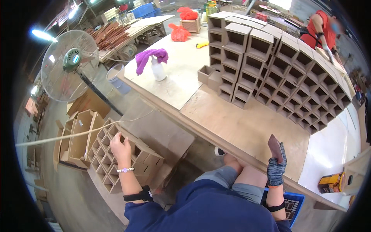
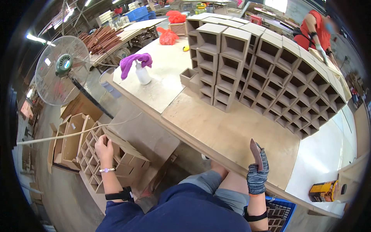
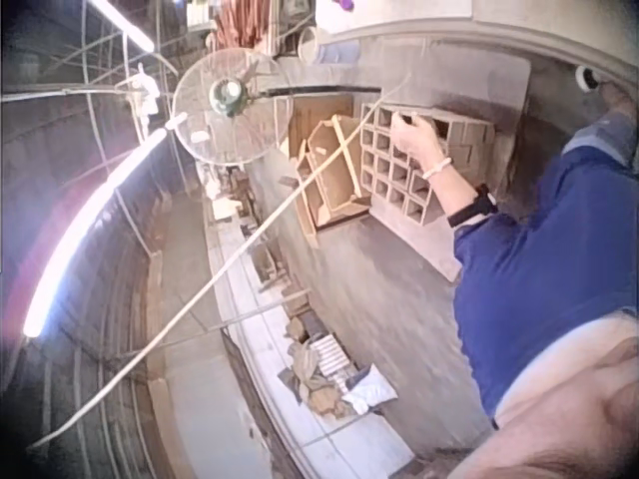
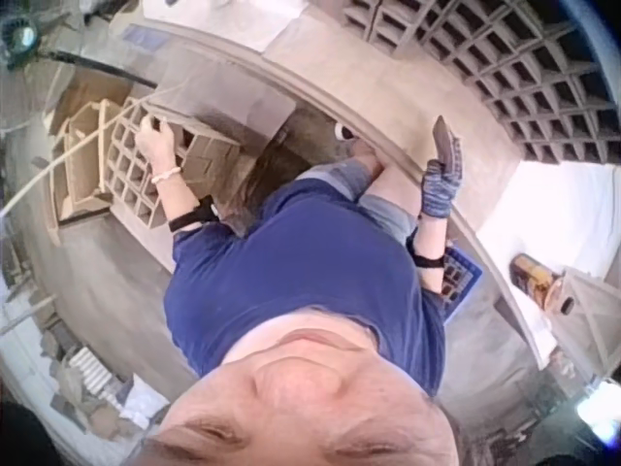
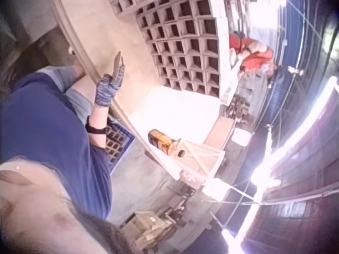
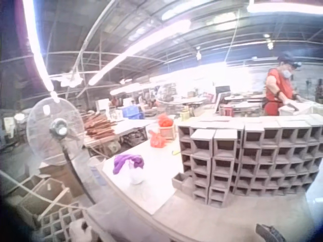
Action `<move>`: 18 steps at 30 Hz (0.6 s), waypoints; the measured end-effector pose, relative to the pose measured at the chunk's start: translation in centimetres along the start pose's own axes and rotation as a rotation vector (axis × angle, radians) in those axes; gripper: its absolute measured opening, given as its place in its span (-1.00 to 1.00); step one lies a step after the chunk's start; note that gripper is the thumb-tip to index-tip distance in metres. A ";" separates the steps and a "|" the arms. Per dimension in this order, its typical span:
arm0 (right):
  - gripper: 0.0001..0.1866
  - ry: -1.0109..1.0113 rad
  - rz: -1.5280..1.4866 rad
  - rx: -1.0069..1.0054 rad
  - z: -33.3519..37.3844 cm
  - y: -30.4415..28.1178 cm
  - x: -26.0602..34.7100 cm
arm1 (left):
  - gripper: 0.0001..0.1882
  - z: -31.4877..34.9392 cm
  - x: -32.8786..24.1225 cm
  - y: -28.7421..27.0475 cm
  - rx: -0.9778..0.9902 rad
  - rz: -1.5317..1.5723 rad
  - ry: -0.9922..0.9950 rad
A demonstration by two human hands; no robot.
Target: The recorder uses a piece of sandpaper to manually smooth the edges and surfaces of small, cubic wooden blocks at a workshop station.
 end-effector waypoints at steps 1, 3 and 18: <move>-0.37 0.257 -0.147 -0.087 0.5 -0.6 -2.4 | -0.70 -0.4 -1.9 -0.7 -0.074 0.035 0.064; -0.46 0.510 -0.291 -0.186 1.5 -1.3 -5.0 | -0.70 -1.0 -7.8 -0.4 -0.035 0.209 0.158; -0.85 0.867 -0.953 -0.461 3.6 -0.4 -9.7 | -0.53 -5.0 -38.8 20.1 0.393 -0.016 0.815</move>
Point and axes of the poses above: each hand's wrist, its own z-axis away from the middle knuckle, its own y-axis out of the palm, x = y × z, the point moved 10 cm from there along -z, towards the middle knuckle, and after that the axes turned 6 degrees about -z, right-handed, at the moved point
